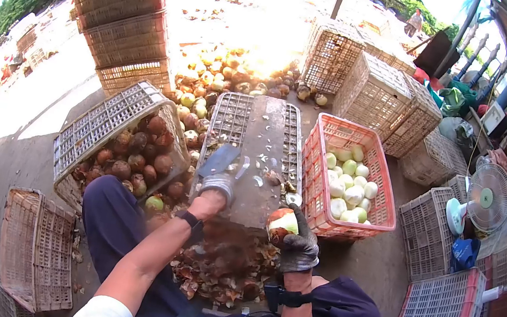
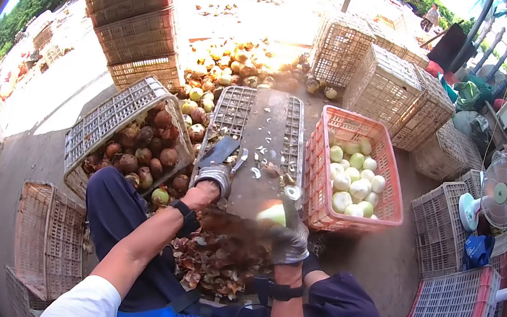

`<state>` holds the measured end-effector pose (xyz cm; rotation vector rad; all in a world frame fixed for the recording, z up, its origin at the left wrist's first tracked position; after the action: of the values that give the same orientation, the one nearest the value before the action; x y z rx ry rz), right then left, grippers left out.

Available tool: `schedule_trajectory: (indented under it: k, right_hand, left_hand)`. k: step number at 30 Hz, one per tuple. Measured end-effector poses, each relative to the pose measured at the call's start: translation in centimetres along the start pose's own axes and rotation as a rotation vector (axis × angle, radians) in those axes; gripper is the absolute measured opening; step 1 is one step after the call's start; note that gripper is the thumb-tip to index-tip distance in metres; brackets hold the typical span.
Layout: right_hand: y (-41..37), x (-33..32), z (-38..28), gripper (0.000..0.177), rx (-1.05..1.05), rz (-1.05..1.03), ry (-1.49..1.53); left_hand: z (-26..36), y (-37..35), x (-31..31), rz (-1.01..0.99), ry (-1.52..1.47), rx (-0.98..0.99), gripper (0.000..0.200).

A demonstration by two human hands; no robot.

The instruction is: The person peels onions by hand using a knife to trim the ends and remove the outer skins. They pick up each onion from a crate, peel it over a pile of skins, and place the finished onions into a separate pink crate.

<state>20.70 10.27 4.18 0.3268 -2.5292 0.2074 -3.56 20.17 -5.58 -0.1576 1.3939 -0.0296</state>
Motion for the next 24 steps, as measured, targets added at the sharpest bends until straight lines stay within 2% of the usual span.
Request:
schedule_trajectory:
  k: [5, 8, 9, 11, 12, 14, 15, 17, 20, 23, 24]
  right_hand:
    - [0.2, 0.0, -0.7, 0.093, -0.108, 0.053, -0.16]
    - [-0.8, 1.9, -2.6, 0.097, -0.041, 0.063, -0.054]
    - [-0.7, 1.6, -2.8, 0.097, -0.077, 0.066, -0.084]
    - [-0.1, 1.0, -2.9, 0.097, -0.154, 0.065, -0.142]
    - [-0.2, 1.2, -3.3, 0.092, -0.186, 0.066, -0.193]
    - [-0.5, 1.6, -4.2, 0.083, -0.251, 0.074, -0.293]
    - [-0.5, 1.2, -4.2, 0.087, -0.274, 0.097, -0.382]
    - [-0.3, 0.3, -4.0, 0.094, -0.311, 0.143, -0.558]
    - [-1.0, 1.7, -5.0, 0.091, -0.328, 0.152, -0.708]
    - [-1.6, 3.2, -6.1, 0.09, -0.344, 0.109, -0.811]
    - [-1.5, 2.7, -5.8, 0.09, -0.347, 0.116, -0.774]
  left_hand:
    - [0.8, -2.5, -3.2, -0.027, -0.347, 0.044, 0.021]
    - [1.8, -5.8, -5.8, 0.005, -0.55, 0.106, 0.013]
    - [1.6, -7.0, -5.7, 0.022, -0.613, 0.124, 0.01]
    - [1.8, -9.3, -4.5, -0.085, -1.075, 0.147, 0.019]
    - [3.4, -11.9, -8.1, 0.021, -1.111, 0.274, 0.02]
    - [5.1, -15.9, -11.5, 0.131, -1.049, 0.376, 0.022]
    - [5.5, -17.2, -12.3, 0.136, -0.955, 0.35, 0.023]
    - [6.0, -18.5, -12.7, 0.152, -0.806, 0.346, 0.025]
    - [6.8, -19.9, -13.4, 0.146, -0.645, 0.354, 0.023]
    - [7.1, -19.8, -13.1, 0.209, -0.517, 0.364, 0.019]
    - [7.3, -19.4, -12.7, 0.146, -0.455, 0.309, 0.019]
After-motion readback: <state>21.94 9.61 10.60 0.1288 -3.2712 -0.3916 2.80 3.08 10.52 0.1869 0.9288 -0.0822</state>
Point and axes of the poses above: each hand's wrist, its own y-axis towards the middle knuckle, its own x-axis out of the palm, z = x × y, the point moved 9 cm from there along y, towards the middle knuckle, and after that the axes turned 6 degrees about -y, right-handed, at the moved point
